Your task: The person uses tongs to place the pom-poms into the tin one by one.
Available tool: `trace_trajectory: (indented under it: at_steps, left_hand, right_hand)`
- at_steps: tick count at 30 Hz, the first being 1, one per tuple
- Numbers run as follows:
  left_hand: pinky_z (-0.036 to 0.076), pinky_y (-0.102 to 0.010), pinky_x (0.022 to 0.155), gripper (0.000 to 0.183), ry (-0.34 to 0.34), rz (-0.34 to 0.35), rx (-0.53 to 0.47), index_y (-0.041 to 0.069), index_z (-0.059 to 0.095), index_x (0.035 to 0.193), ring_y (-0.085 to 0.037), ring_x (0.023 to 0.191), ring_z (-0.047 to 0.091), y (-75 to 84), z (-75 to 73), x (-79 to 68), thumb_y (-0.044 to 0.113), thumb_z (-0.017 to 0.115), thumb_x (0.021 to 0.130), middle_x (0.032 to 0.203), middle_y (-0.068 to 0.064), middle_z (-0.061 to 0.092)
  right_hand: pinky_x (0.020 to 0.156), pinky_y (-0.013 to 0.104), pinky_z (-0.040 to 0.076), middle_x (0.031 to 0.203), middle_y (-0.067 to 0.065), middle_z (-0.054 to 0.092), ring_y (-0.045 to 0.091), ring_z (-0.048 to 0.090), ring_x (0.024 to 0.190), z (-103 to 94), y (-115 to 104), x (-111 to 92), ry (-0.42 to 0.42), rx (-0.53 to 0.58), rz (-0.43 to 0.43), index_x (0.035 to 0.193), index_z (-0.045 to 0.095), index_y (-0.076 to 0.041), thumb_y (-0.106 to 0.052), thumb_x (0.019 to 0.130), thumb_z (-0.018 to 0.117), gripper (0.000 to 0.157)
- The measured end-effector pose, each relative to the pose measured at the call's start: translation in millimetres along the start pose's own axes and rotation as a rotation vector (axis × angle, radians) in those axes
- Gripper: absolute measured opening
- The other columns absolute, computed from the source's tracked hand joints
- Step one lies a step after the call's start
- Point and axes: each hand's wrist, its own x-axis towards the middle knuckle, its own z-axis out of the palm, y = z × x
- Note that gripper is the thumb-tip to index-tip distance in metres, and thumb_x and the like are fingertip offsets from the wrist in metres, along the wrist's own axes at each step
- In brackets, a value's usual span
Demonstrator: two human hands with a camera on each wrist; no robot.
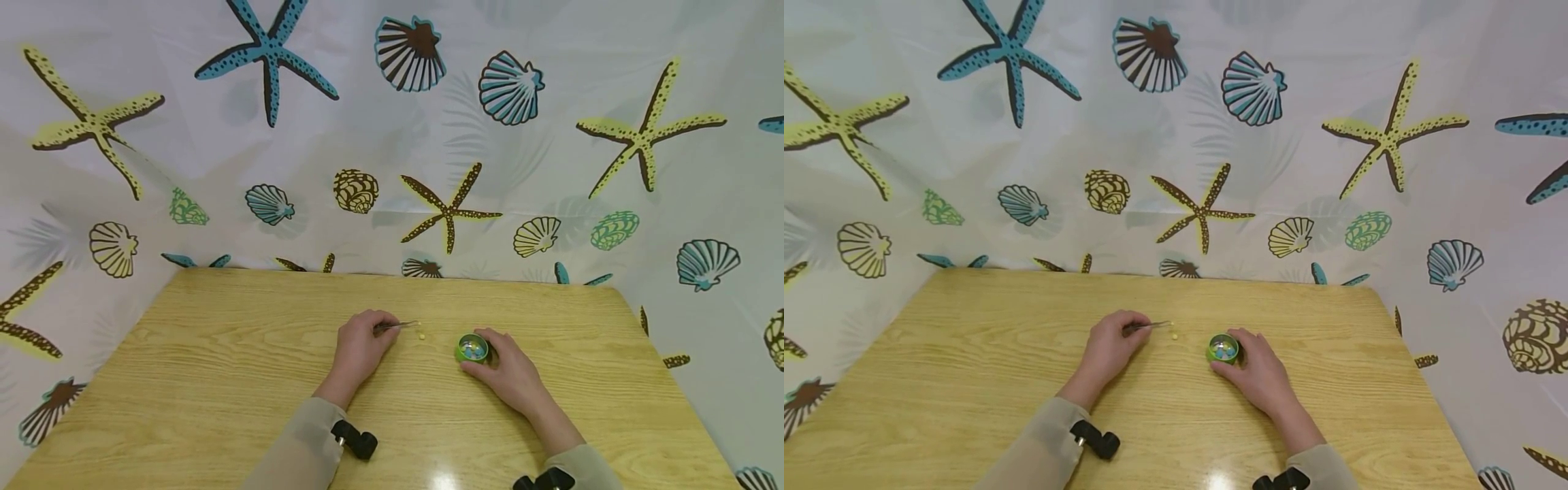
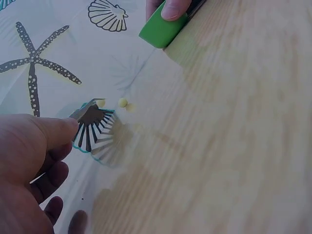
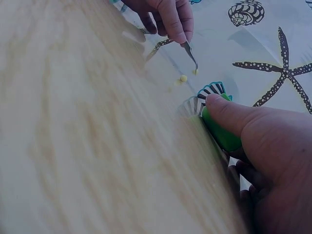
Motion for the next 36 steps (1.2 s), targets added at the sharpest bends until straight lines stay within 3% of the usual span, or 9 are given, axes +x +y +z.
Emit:
trace_trajectory:
  at_steps: [9, 16, 26, 36]
  left_hand:
    - [0.047, -0.062, 0.106, 0.011, 0.018, 0.024, -0.024, 0.018, 0.085, 0.112, -0.029, 0.106, 0.07, 10.9, -5.3, 2.3, 0.021, 0.084, 0.102, 0.111, 0.0, 0.08]
    - [0.048, -0.059, 0.107, 0.012, 0.012, 0.046, -0.045, 0.016, 0.085, 0.113, -0.029, 0.108, 0.071, 24.0, -6.3, 1.5, 0.019, 0.084, 0.102, 0.112, -0.001, 0.08]
    - [0.052, -0.053, 0.102, 0.011, -0.006, 0.09, -0.045, 0.016, 0.085, 0.113, -0.024, 0.105, 0.072, 38.7, 0.4, -0.4, 0.019, 0.084, 0.102, 0.11, 0.002, 0.08]
    - [0.047, -0.059, 0.107, 0.008, -0.013, 0.131, -0.025, 0.019, 0.085, 0.108, -0.022, 0.106, 0.072, 53.6, 8.4, -5.6, 0.019, 0.086, 0.1, 0.107, 0.006, 0.08]
  right_hand:
    - [0.125, 0.073, 0.027, 0.163, 0.02, 0.054, 0.055, 0.024, 0.161, -0.2, -1, -1, -0.001, 0.001, 0.001, 0.158, 0.057, -0.012, -0.043, 0.099, 0.085, 0.072]
    - [0.124, 0.075, 0.028, 0.161, 0.021, 0.055, 0.057, 0.025, 0.16, -1.6, -3, -2, 0.002, 0.0, -0.008, 0.157, 0.058, -0.011, -0.044, 0.1, 0.084, 0.071]
    - [0.125, 0.073, 0.027, 0.163, 0.02, 0.054, 0.055, 0.023, 0.161, 0.3, 0, 0, -0.002, 0.0, 0.007, 0.158, 0.058, -0.013, -0.045, 0.1, 0.084, 0.072]
    - [0.126, 0.07, 0.028, 0.161, 0.02, 0.056, 0.054, 0.027, 0.161, 1.1, 2, 1, 0.008, -0.002, -0.009, 0.158, 0.058, -0.011, -0.044, 0.1, 0.084, 0.072]
